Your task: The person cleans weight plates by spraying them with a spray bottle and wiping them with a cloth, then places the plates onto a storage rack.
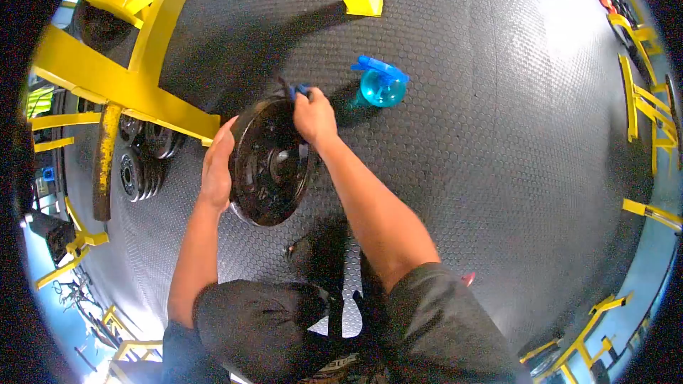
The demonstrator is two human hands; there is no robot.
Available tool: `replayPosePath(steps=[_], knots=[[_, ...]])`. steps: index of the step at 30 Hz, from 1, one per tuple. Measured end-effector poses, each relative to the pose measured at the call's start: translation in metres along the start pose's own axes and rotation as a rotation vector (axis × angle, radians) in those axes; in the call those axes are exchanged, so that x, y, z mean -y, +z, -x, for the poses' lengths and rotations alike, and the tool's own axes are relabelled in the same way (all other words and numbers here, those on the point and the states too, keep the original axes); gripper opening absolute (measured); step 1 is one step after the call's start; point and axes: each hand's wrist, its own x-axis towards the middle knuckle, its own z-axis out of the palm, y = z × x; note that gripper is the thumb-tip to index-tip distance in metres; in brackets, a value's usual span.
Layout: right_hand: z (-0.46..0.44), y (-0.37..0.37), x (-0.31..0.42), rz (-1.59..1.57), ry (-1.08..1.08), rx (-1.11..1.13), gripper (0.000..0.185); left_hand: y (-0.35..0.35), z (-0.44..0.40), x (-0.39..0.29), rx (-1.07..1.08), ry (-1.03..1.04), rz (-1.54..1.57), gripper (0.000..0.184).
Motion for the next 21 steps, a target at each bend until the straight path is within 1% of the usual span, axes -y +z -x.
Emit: replayPosePath(steps=[1,2,4,5,6,7,8,10,11,13,14,16,17,19,20,21], knots=[[0.001,-0.006,-0.017,0.057,0.002,-0.039,0.033,0.002,0.002,-0.005,0.009,-0.020,0.080,0.057],[0.020,-0.020,-0.010,-0.016,-0.009,-0.063,0.030,0.006,0.003,-0.010,0.015,-0.023,0.082,0.057],[0.065,-0.039,-0.003,-0.090,-0.113,0.027,0.030,0.013,0.008,-0.011,-0.039,-0.027,0.093,0.057],[0.081,-0.040,-0.016,-0.052,-0.397,0.056,0.034,0.014,0.009,-0.010,-0.046,-0.036,0.094,0.057],[0.093,-0.041,-0.024,-0.017,-0.682,0.081,0.039,0.015,0.008,-0.009,-0.084,-0.018,-0.061,0.057],[0.100,-0.047,-0.030,0.127,-0.817,0.225,0.048,0.016,0.007,-0.009,-0.118,0.003,-0.218,0.057],[0.101,-0.045,-0.041,0.165,-0.859,0.357,0.052,0.017,0.007,-0.008,-0.117,0.002,-0.221,0.057],[0.093,-0.040,-0.059,0.359,-0.886,0.400,0.049,0.018,0.008,-0.009,-0.145,0.034,-0.336,0.059],[0.087,-0.040,-0.061,0.354,-0.888,0.399,0.049,0.017,0.008,-0.010,-0.146,0.036,-0.341,0.059],[0.072,-0.039,-0.064,0.719,-1.029,0.355,0.044,0.014,0.008,-0.008,-0.180,0.045,-0.431,0.063],[0.070,-0.040,-0.059,0.893,-0.958,0.383,0.039,0.014,0.008,-0.010,-0.187,0.039,-0.431,0.063],[0.074,-0.037,-0.042,0.945,-0.716,0.582,0.039,0.015,0.009,-0.013,-0.188,-0.005,-0.435,0.065],[0.080,-0.032,-0.041,0.950,-0.719,0.599,0.039,0.015,0.010,-0.011,-0.200,-0.016,-0.426,0.065],[0.092,-0.024,-0.038,0.774,-0.488,0.551,0.039,0.018,0.009,-0.009,-0.191,0.009,-0.439,0.067],[0.091,-0.024,-0.031,0.612,-0.368,0.685,0.048,0.018,0.010,-0.008,-0.199,0.010,-0.432,0.067],[0.083,-0.030,-0.023,0.193,0.044,0.866,0.051,0.019,0.011,-0.008,-0.191,0.029,-0.432,0.067]])
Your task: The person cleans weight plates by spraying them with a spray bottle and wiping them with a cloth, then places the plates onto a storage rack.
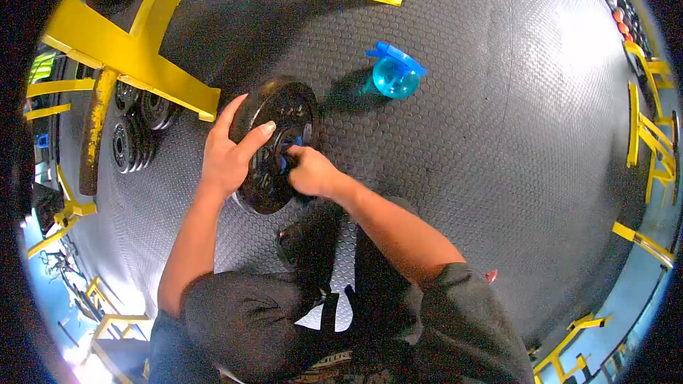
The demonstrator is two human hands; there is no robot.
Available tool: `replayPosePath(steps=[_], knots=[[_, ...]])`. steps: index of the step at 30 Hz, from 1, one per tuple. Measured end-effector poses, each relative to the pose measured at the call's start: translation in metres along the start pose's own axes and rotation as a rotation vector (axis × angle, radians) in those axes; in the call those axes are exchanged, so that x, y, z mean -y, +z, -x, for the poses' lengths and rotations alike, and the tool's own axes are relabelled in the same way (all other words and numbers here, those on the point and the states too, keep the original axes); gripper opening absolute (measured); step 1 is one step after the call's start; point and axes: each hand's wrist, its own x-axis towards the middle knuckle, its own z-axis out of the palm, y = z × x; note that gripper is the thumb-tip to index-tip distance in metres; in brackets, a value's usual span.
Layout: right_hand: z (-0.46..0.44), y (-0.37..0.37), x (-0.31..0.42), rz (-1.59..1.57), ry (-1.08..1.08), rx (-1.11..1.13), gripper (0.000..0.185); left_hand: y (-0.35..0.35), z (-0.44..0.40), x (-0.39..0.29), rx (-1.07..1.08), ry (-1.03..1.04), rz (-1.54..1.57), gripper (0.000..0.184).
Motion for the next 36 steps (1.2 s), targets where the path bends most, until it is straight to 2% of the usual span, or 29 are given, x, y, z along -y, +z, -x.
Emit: replayPosePath(steps=[1,5,7,8,9,11,12,14,15,17,19,20,21,23,25,26,27,29,30,31,33,36], knots=[[0.002,-0.011,0.006,-0.538,0.176,0.187,0.055,0.002,0.000,-0.001,0.008,0.023,0.001,0.067],[0.005,-0.009,-0.015,-0.515,0.033,0.253,0.062,0.001,0.000,0.004,0.025,0.000,0.019,0.067],[0.004,-0.017,-0.014,0.755,-0.479,-0.140,0.053,-0.001,-0.002,0.004,0.012,0.002,-0.013,0.067],[0.006,-0.029,0.007,1.156,-0.500,-0.087,0.046,-0.002,-0.002,0.003,0.013,-0.004,-0.019,0.067],[0.001,-0.036,0.006,1.259,-0.560,-0.156,0.043,-0.001,0.000,0.001,0.017,0.000,-0.001,0.067],[-0.003,-0.034,0.003,1.299,-0.506,-0.187,0.042,0.000,0.002,0.001,0.021,-0.010,0.014,0.068],[-0.003,-0.026,0.003,1.297,-0.508,-0.175,0.042,0.001,0.002,0.002,0.020,0.008,0.008,0.069],[-0.003,-0.005,0.007,0.956,-0.141,-0.134,0.040,0.002,0.002,0.003,0.010,0.022,0.011,0.070],[-0.008,0.002,-0.001,0.801,-0.176,-0.158,0.043,0.001,0.003,0.001,0.017,0.027,-0.034,0.071],[-0.024,-0.004,-0.010,0.374,-0.127,0.081,0.056,0.001,0.003,-0.001,0.031,0.049,-0.081,0.072],[-0.014,-0.013,-0.019,-0.386,0.135,0.347,0.069,0.000,0.007,0.002,0.025,0.080,-0.085,0.073],[0.010,-0.012,-0.006,-0.831,0.198,0.320,0.075,0.002,0.010,0.003,0.024,0.095,-0.040,0.072],[0.015,-0.005,-0.015,-1.065,0.163,0.312,0.075,0.002,0.014,-0.006,0.035,0.064,-0.051,0.071],[0.032,0.007,-0.021,-1.329,0.122,0.212,0.077,0.006,0.016,0.001,0.034,0.102,-0.054,0.070],[0.040,-0.006,-0.022,-1.109,0.107,0.102,0.077,0.010,0.021,0.002,0.041,0.091,-0.045,0.068],[0.047,-0.017,-0.012,-0.846,0.153,0.001,0.076,0.011,0.021,0.002,0.045,0.081,-0.031,0.066],[0.053,-0.017,0.001,-0.834,0.141,-0.015,0.076,0.012,0.020,0.001,0.044,0.101,-0.020,0.066],[0.063,0.005,0.024,-0.727,-0.152,-0.449,0.071,0.014,0.021,0.002,0.027,0.061,-0.028,0.064],[0.051,0.029,0.010,-0.389,-0.289,-0.609,0.063,0.015,0.019,0.008,-0.001,0.103,-0.049,0.069],[0.042,0.048,0.012,-0.043,-0.348,-0.670,0.059,0.015,0.020,0.001,0.001,0.121,-0.029,0.069],[0.013,0.066,0.005,-0.044,-0.374,-0.768,0.052,0.009,0.023,-0.013,0.054,-0.029,0.005,0.067],[0.007,0.067,0.011,-0.070,-0.424,-0.836,0.048,0.008,0.019,0.003,-0.008,0.046,-0.106,0.063]])
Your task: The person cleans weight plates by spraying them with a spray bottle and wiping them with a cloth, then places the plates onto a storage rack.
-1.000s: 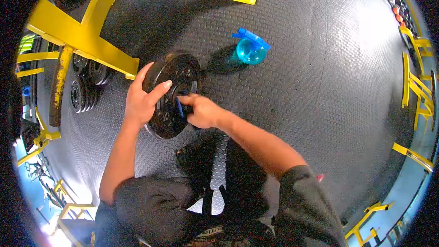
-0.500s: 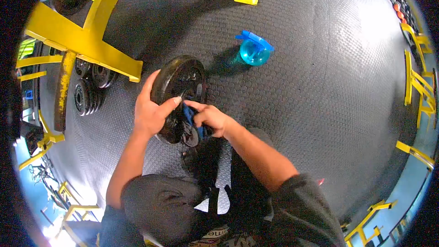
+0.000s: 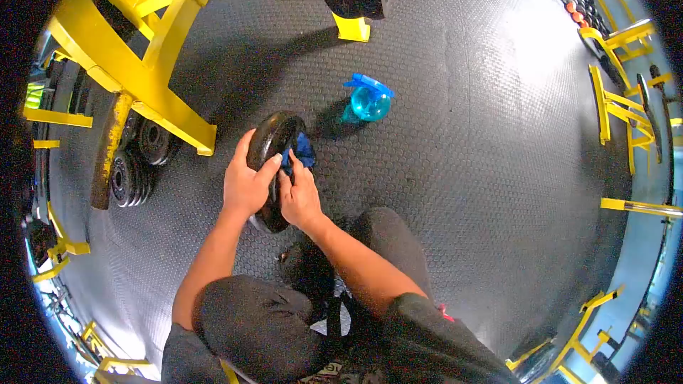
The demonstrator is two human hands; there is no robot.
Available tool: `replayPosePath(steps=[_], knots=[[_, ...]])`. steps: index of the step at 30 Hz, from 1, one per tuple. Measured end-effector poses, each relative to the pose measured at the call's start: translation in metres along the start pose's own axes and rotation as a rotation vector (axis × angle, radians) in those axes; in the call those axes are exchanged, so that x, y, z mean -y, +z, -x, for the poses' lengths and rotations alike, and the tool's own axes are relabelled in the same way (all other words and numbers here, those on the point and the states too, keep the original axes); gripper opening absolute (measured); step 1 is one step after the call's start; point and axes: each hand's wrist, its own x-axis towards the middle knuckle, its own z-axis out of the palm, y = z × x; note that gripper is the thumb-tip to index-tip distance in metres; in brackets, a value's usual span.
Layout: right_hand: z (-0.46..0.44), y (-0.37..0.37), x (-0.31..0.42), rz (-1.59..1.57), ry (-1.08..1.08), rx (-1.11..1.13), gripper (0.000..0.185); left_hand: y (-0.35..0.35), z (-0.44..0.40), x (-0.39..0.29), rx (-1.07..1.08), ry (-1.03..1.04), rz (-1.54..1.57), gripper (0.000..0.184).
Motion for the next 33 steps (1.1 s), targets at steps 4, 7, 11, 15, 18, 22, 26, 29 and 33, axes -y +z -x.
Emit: replayPosePath(steps=[4,7,11,15,18,22,26,29,33], knots=[[-0.008,-0.009,0.018,0.223,0.159,0.067,0.039,-0.005,0.004,0.003,-0.009,0.021,-0.022,0.065],[-0.023,-0.008,-0.005,0.326,0.333,0.015,0.026,-0.004,0.008,0.004,-0.028,0.029,-0.075,0.070],[-0.015,-0.050,-0.055,0.421,0.205,0.162,0.035,0.002,0.022,-0.010,-0.015,-0.056,-0.153,0.074],[-0.011,-0.080,-0.016,0.436,0.419,0.189,0.061,0.004,0.032,-0.020,0.033,-0.092,-0.095,0.066],[0.005,-0.091,0.003,0.465,0.327,0.166,0.061,0.002,0.034,-0.022,-0.015,-0.118,-0.147,0.065],[0.034,-0.087,0.058,0.278,0.488,0.260,0.060,-0.001,0.026,-0.006,-0.018,-0.200,-0.189,0.063],[0.047,-0.075,0.128,0.264,0.570,0.479,0.056,-0.015,0.026,-0.003,0.054,-0.290,-0.280,0.061],[0.048,-0.074,0.172,0.308,0.652,0.567,0.054,-0.024,0.023,-0.006,0.152,-0.324,-0.338,0.060],[0.039,-0.101,0.231,0.339,0.729,0.439,0.048,-0.028,0.013,-0.028,0.241,-0.415,-0.384,0.061]])
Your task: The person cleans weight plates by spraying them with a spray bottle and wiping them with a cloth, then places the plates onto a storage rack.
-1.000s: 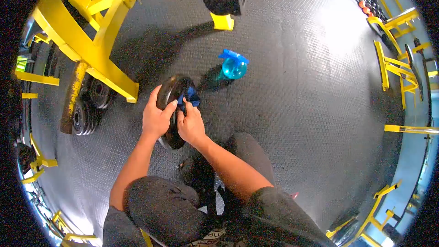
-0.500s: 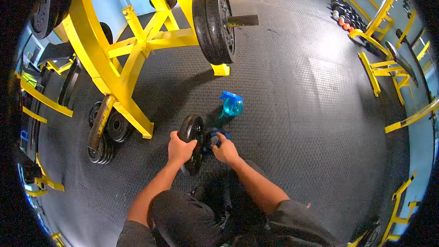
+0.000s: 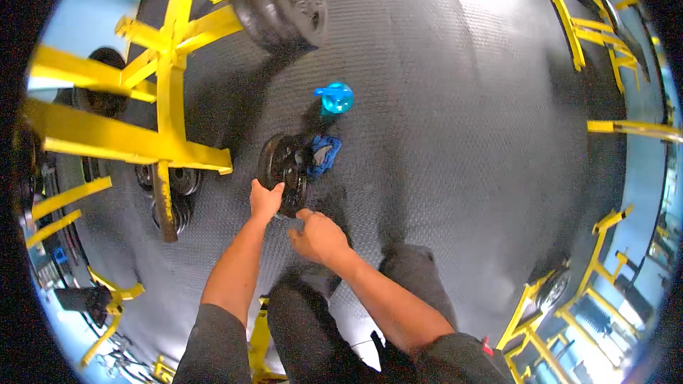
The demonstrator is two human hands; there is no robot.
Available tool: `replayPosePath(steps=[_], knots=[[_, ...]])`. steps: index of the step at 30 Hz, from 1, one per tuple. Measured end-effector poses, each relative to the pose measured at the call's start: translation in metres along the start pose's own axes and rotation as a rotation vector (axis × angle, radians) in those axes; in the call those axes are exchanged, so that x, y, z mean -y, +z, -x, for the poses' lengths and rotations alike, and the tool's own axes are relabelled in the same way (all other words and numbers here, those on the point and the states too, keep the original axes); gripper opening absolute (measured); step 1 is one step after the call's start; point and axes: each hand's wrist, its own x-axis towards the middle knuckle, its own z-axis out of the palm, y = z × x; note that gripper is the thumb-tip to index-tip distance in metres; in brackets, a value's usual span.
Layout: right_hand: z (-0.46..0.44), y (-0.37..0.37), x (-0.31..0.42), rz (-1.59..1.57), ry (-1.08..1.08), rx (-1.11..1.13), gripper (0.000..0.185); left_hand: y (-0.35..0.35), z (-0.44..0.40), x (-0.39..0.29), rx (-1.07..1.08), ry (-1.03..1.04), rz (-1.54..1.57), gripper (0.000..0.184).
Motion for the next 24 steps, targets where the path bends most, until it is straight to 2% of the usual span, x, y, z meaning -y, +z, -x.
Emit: replayPosePath(steps=[3,6,7,8,10,12,15,16,18,19,20,22,24], knots=[[0.030,-0.033,-0.004,-0.166,-0.013,-0.069,0.044,0.006,0.001,0.002,0.030,0.011,0.027,0.065],[0.032,-0.048,-0.044,-0.357,0.110,-0.108,0.042,0.010,0.008,-0.003,0.041,-0.016,0.055,0.059],[0.028,-0.048,-0.062,-0.408,0.223,-0.158,0.041,0.011,0.007,-0.002,0.046,-0.023,0.020,0.059],[0.025,-0.042,-0.080,-0.462,0.346,-0.204,0.041,0.011,0.006,0.002,0.125,-0.026,0.162,0.053],[0.012,-0.019,-0.116,-0.330,0.397,-0.192,0.041,0.011,-0.001,0.012,0.268,-0.046,0.460,0.042],[0.016,-0.009,-0.121,-0.344,0.366,-0.204,0.041,0.011,0.000,0.013,0.255,-0.112,0.341,0.040],[0.018,-0.001,-0.119,-0.711,0.430,-0.099,0.043,0.021,0.020,-0.011,0.201,-0.167,0.340,0.038],[0.018,0.006,-0.120,-0.705,0.443,-0.093,0.043,0.022,0.030,-0.016,0.207,-0.181,0.341,0.038],[0.017,0.015,-0.120,-0.855,0.411,-0.155,0.033,0.001,0.061,-0.048,0.151,-0.213,0.202,0.042],[0.020,0.007,-0.112,-1.042,0.451,-0.058,0.037,-0.023,0.085,-0.076,0.180,-0.249,0.248,0.045],[0.022,0.000,-0.106,-1.042,0.449,-0.041,0.037,-0.039,0.105,-0.082,0.169,-0.259,0.245,0.045],[0.026,-0.007,-0.093,-1.104,0.677,0.032,0.046,-0.077,0.147,-0.088,0.345,-0.298,0.472,0.044],[0.034,-0.004,-0.092,-1.119,0.754,0.011,0.061,-0.122,0.206,-0.113,0.390,-0.248,0.424,0.041]])
